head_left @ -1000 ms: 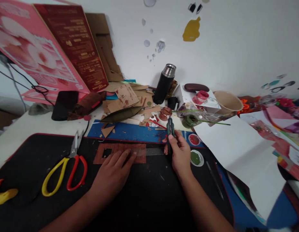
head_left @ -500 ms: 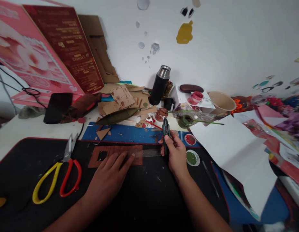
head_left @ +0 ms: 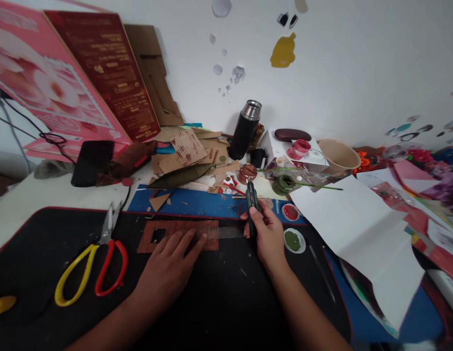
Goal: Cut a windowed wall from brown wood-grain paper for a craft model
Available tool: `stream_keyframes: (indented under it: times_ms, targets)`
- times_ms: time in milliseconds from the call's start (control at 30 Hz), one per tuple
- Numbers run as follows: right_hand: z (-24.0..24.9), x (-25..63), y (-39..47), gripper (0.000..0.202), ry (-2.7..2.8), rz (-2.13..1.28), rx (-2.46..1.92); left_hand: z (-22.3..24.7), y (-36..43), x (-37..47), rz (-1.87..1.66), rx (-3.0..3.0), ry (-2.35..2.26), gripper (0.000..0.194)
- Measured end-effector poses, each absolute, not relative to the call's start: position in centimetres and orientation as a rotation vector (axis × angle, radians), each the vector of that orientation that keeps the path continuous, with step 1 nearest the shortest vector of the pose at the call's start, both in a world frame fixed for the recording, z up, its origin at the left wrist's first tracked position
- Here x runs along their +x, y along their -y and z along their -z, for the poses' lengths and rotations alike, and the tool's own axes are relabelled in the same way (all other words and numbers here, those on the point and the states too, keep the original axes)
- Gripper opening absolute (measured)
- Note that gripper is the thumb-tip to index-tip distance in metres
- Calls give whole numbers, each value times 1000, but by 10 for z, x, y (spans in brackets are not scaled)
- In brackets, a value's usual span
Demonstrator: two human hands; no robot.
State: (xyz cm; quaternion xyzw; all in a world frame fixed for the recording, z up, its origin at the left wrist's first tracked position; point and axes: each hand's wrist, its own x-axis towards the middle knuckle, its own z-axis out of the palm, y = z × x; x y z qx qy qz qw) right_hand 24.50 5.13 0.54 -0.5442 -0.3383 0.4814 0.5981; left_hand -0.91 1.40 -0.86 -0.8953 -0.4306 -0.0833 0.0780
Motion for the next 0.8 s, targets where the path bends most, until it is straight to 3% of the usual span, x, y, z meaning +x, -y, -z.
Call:
stream_keyframes:
  times_ms: [800]
  targets:
    - [-9,252,-57,36,792,-946,-1289,17,-12,-6,377,-2713,1242,49]
